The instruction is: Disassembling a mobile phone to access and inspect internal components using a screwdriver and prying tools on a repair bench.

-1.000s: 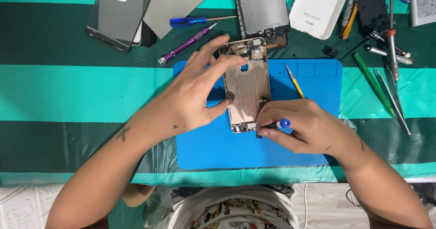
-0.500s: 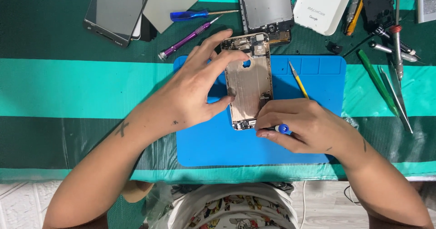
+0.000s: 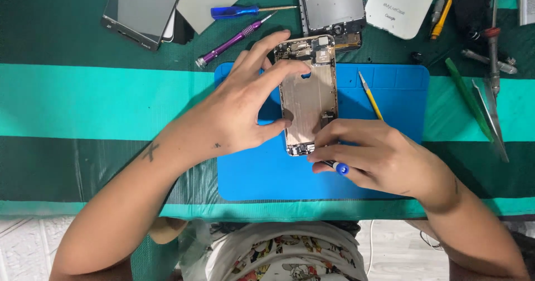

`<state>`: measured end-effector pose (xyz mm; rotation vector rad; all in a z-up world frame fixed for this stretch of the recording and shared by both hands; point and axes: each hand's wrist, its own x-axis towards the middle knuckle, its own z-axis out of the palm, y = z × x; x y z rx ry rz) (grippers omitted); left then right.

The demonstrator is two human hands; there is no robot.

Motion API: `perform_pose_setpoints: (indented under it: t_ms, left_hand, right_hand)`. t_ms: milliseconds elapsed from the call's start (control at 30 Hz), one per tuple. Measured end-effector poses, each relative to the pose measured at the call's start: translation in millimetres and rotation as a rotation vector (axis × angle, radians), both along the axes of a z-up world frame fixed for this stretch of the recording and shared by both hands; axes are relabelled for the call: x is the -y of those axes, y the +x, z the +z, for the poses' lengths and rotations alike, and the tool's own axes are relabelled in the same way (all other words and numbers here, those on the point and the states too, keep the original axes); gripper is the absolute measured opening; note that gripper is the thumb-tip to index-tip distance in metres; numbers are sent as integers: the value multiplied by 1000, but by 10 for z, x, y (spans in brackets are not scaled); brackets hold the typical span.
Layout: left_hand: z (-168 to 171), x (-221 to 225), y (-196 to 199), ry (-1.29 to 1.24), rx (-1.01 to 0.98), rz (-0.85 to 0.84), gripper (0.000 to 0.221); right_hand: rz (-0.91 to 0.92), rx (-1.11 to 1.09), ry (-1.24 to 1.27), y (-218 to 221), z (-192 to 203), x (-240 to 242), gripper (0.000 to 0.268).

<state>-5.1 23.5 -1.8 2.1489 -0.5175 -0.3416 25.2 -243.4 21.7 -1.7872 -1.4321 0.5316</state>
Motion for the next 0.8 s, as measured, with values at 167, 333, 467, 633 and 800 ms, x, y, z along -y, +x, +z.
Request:
perform_pose_setpoints:
  t_ms: [167, 333, 467, 633, 800]
  left_hand:
    - [-20, -10, 5, -23, 22, -7, 68]
    - [-31, -14, 8, -45, 44, -12, 67]
    - [-60, -19, 3, -20, 59, -15, 69]
    - [-72, -20, 7, -16, 51, -15, 70]
    - [-53, -25, 4, -29, 18, -7, 68]
  right_hand:
    - [3, 37, 6, -16, 11, 23, 31]
    - [43, -8, -4, -21, 25, 104, 53]
    - [68, 59, -16, -16, 34, 120, 60]
    - [2, 42, 66, -45, 69, 48, 44]
    - [-132, -105, 127, -89, 116, -8, 43]
